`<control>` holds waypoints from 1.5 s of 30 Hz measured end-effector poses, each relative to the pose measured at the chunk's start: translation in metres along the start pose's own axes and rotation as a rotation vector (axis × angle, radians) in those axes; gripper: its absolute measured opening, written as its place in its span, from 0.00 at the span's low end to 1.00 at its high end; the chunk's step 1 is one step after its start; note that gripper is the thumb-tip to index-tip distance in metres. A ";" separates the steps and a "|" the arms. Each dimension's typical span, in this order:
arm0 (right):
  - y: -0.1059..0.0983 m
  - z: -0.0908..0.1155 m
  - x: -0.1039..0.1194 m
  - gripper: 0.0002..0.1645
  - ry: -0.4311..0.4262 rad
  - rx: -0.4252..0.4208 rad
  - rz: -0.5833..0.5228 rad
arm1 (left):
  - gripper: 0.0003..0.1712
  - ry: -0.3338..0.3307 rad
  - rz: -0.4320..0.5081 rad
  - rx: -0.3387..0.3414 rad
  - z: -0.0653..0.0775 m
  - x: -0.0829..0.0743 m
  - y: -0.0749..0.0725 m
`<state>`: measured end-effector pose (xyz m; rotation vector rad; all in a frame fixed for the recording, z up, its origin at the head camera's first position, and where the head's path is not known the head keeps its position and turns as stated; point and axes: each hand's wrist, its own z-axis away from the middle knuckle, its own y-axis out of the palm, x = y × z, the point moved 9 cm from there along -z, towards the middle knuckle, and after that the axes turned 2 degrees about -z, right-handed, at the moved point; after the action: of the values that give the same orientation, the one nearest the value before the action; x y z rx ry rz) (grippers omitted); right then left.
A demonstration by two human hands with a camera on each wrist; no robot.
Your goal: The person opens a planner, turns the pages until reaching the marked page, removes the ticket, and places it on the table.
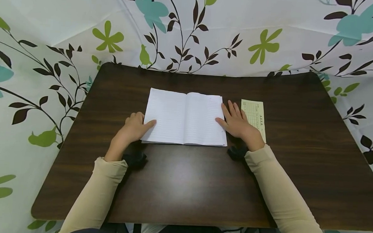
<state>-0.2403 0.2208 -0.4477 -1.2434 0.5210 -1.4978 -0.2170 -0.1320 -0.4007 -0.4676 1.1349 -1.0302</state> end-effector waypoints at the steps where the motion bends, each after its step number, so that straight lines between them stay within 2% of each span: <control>1: 0.000 0.000 0.000 0.53 0.000 0.000 -0.003 | 0.36 0.005 0.007 -0.007 0.001 -0.002 -0.001; 4: -0.001 0.001 -0.002 0.53 0.004 -0.001 -0.011 | 0.40 0.023 0.090 0.016 0.003 -0.008 -0.001; 9: -0.004 0.004 -0.003 0.53 0.008 -0.004 -0.033 | 0.43 0.020 0.357 0.100 0.001 -0.008 0.002; 13: -0.003 0.006 0.002 0.52 -0.005 0.000 -0.052 | 0.46 0.030 0.520 0.084 -0.002 -0.003 0.001; 15: -0.002 0.005 0.004 0.51 -0.017 0.006 -0.057 | 0.42 0.074 0.569 0.072 -0.002 -0.006 -0.003; 17: -0.002 0.005 0.003 0.52 -0.019 0.008 -0.056 | 0.32 0.130 0.575 0.069 -0.002 -0.014 -0.007; 20: -0.005 0.008 0.002 0.51 -0.023 0.005 -0.068 | 0.21 0.217 0.533 0.069 -0.001 -0.033 -0.015; 25: -0.007 0.010 0.003 0.51 -0.033 -0.009 -0.081 | 0.18 0.325 0.420 0.059 -0.002 -0.076 -0.025; 30: -0.003 0.009 0.006 0.51 -0.040 -0.021 -0.080 | 0.17 0.400 0.275 0.061 -0.007 -0.125 -0.020; 33: -0.004 0.011 0.005 0.50 -0.041 -0.039 -0.094 | 0.16 0.413 0.197 0.069 -0.012 -0.157 -0.008; 36: -0.005 0.011 0.006 0.48 -0.035 -0.047 -0.101 | 0.16 0.407 0.103 0.070 -0.017 -0.181 0.007; 41: -0.003 0.010 0.006 0.46 -0.021 -0.042 -0.083 | 0.18 0.378 -0.088 0.064 -0.024 -0.207 0.035; 45: -0.007 0.013 0.007 0.45 -0.024 -0.062 -0.073 | 0.21 0.333 -0.228 0.091 -0.034 -0.222 0.060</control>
<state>-0.2312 0.2203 -0.4341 -1.3395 0.5148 -1.5356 -0.2342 0.0933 -0.3461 -0.3661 1.3427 -1.3901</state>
